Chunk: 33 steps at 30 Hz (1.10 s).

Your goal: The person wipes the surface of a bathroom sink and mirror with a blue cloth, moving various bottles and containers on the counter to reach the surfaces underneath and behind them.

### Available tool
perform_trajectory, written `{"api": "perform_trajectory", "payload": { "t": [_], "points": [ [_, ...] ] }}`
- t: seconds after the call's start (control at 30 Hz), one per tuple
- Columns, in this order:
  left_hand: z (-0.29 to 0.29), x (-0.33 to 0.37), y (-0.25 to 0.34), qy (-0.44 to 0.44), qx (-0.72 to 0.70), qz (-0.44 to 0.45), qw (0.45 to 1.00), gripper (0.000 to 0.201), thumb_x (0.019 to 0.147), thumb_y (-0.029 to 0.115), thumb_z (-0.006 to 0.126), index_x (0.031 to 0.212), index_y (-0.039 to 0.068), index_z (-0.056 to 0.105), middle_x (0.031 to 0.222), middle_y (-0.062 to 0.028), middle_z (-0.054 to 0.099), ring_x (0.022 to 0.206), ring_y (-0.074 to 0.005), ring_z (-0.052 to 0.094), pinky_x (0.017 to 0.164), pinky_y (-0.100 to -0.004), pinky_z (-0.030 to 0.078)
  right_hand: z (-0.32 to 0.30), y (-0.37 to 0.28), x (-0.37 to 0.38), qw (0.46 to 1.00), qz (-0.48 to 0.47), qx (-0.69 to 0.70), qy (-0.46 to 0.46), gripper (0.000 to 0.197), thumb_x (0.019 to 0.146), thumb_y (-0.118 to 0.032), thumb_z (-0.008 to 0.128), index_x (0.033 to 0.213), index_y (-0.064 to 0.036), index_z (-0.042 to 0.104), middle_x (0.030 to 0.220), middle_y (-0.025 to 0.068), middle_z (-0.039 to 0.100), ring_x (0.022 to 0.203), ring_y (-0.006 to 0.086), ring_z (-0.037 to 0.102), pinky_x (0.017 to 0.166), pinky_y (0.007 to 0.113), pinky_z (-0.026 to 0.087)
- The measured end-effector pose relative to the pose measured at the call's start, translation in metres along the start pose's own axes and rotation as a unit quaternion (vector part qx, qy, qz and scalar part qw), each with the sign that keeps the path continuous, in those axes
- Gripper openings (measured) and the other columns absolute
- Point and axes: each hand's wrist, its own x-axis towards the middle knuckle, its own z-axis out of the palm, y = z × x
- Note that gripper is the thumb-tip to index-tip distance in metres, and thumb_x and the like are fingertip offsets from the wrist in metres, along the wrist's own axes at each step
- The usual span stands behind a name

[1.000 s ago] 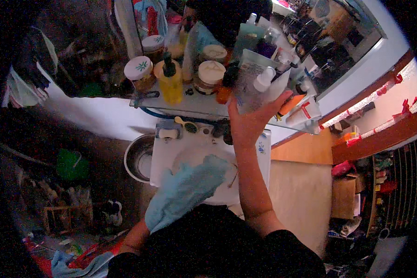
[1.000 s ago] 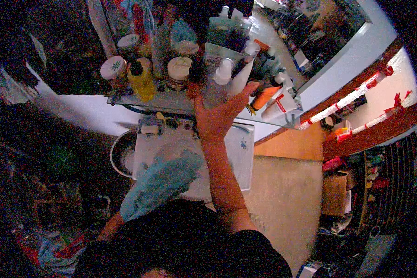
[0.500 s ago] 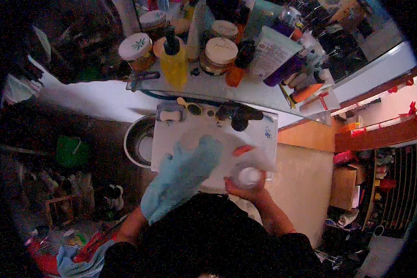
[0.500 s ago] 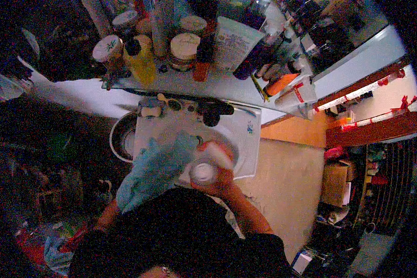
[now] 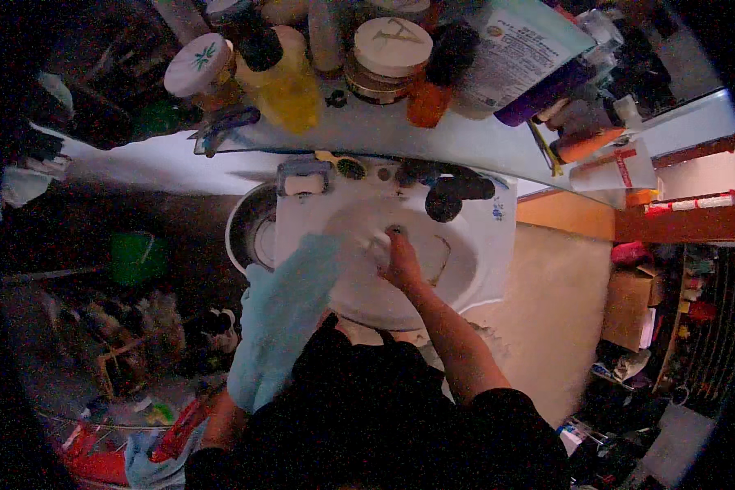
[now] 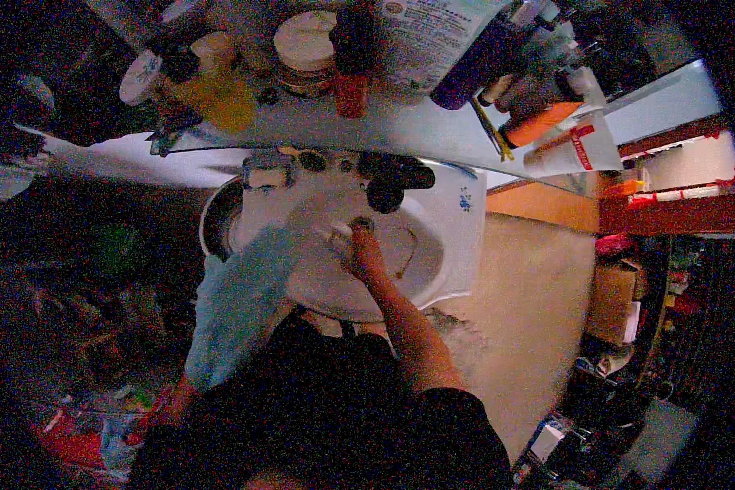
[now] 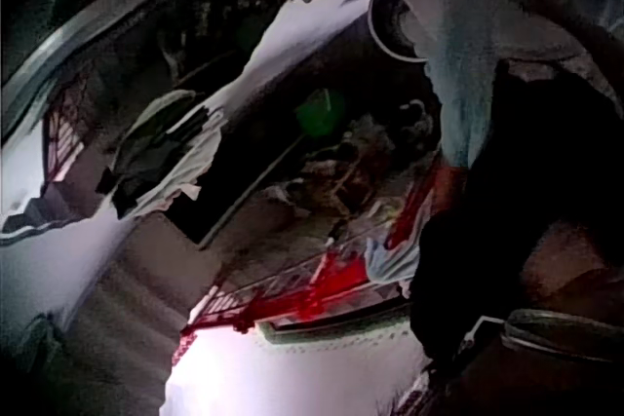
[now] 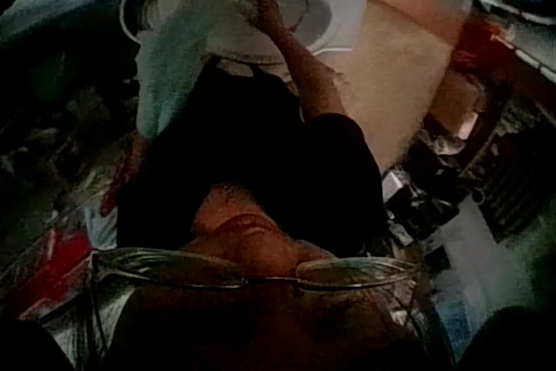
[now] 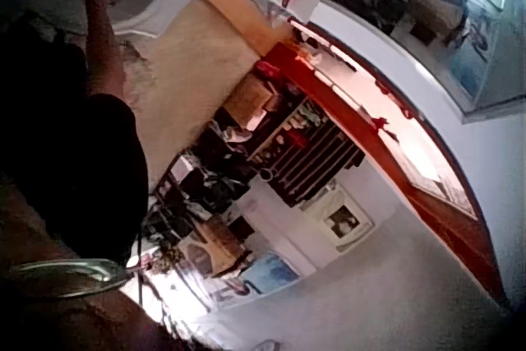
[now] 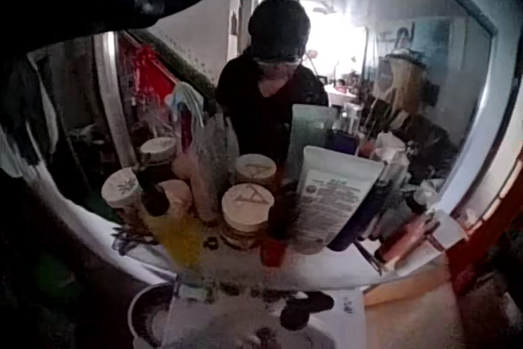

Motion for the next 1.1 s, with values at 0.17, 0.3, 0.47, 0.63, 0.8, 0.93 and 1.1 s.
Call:
{"api": "perform_trajectory", "payload": {
  "t": [0.17, 0.3, 0.47, 0.63, 0.8, 0.93, 1.1],
  "points": [
    [-0.007, -0.019, -0.014, 0.017, 0.03, -0.034, 0.999, 0.047, 0.093, 0.02, 0.056, 0.137, 0.006, 0.049, 0.131, -0.0112, 0.051, 0.122, -0.0226, 0.049, 0.085, -0.0385, 0.04, 0.033, 0.028, 0.016, 0.997, -0.004, -0.066, -0.042, 0.097, 0.055, -0.017, 0.089, 0.138, -0.0066, 0.04, 0.131, 0.0188, 0.051, 0.124, 0.0409, 0.047, 0.107, 0.049, 0.037],
    [-0.012, -0.022, -0.019, 0.026, 0.041, -0.034, 0.998, 0.047, 0.093, 0.02, 0.056, 0.137, 0.006, 0.049, 0.131, -0.0111, 0.051, 0.121, -0.0224, 0.049, 0.084, -0.0387, 0.041, 0.041, 0.021, 0.026, 0.993, -0.063, -0.098, -0.029, 0.103, 0.057, -0.022, 0.089, 0.145, -0.0084, 0.036, 0.138, 0.0177, 0.047, 0.131, 0.04, 0.043, 0.113, 0.051, 0.031],
    [-0.008, -0.003, -0.011, 0.016, 0.076, 0.012, 0.997, 0.048, 0.092, 0.02, 0.057, 0.137, 0.007, 0.049, 0.13, -0.0109, 0.051, 0.12, -0.0222, 0.049, 0.081, -0.0388, 0.042, 0.024, 0.021, 0.03, 0.989, -0.092, -0.116, -0.031, 0.1, 0.064, -0.027, 0.087, 0.147, -0.0062, 0.036, 0.146, 0.0188, 0.041, 0.136, 0.0404, 0.038, 0.116, 0.051, 0.028],
    [0.001, 0.004, 0.014, 0.008, 0.166, 0.094, 0.982, 0.048, 0.091, 0.02, 0.057, 0.137, 0.007, 0.048, 0.129, -0.0108, 0.051, 0.119, -0.022, 0.049, 0.079, -0.039, 0.042, -0.039, -0.031, -0.015, 0.983, -0.149, -0.105, -0.026, 0.074, 0.08, -0.027, 0.077, 0.143, -0.0065, 0.044, 0.145, 0.0199, 0.044, 0.134, 0.0374, 0.041, 0.114, 0.047, 0.032],
    [0.005, 0.001, 0.043, -0.008, 0.353, 0.198, 0.914, 0.048, 0.091, 0.02, 0.058, 0.137, 0.007, 0.048, 0.128, -0.0106, 0.051, 0.118, -0.0218, 0.049, 0.077, -0.0391, 0.043, -0.165, -0.14, -0.053, 0.987, -0.115, -0.067, -0.095, 0.037, 0.086, -0.016, 0.069, 0.123, -0.0089, 0.064, 0.112, 0.0145, 0.067, 0.108, 0.0356, 0.061, 0.092, 0.043, 0.051],
    [0.017, -0.004, 0.083, -0.006, 0.547, 0.29, 0.785, 0.049, 0.09, 0.02, 0.058, 0.136, 0.007, 0.048, 0.127, -0.0105, 0.051, 0.117, -0.0217, 0.049, 0.075, -0.0393, 0.043, -0.255, -0.192, -0.049, 0.936, -0.226, -0.072, 0.262, 0.032, 0.075, 0.001, 0.07, 0.107, -0.0039, 0.066, 0.097, 0.0133, 0.069, 0.088, 0.0323, 0.066, 0.082, 0.042, 0.053],
    [0.035, -0.012, 0.12, 0.008, 0.685, 0.343, 0.643, 0.049, 0.09, 0.021, 0.059, 0.136, 0.008, 0.048, 0.127, -0.0103, 0.051, 0.116, -0.0215, 0.05, 0.073, -0.0394, 0.044, -0.337, -0.243, 0.008, 0.88, -0.186, -0.127, 0.418, 0.085, 0.071, -0.012, 0.083, 0.146, -0.0046, 0.043, 0.149, 0.0195, 0.041, 0.136, 0.0366, 0.038, 0.113, 0.046, 0.031]
  ]
}}
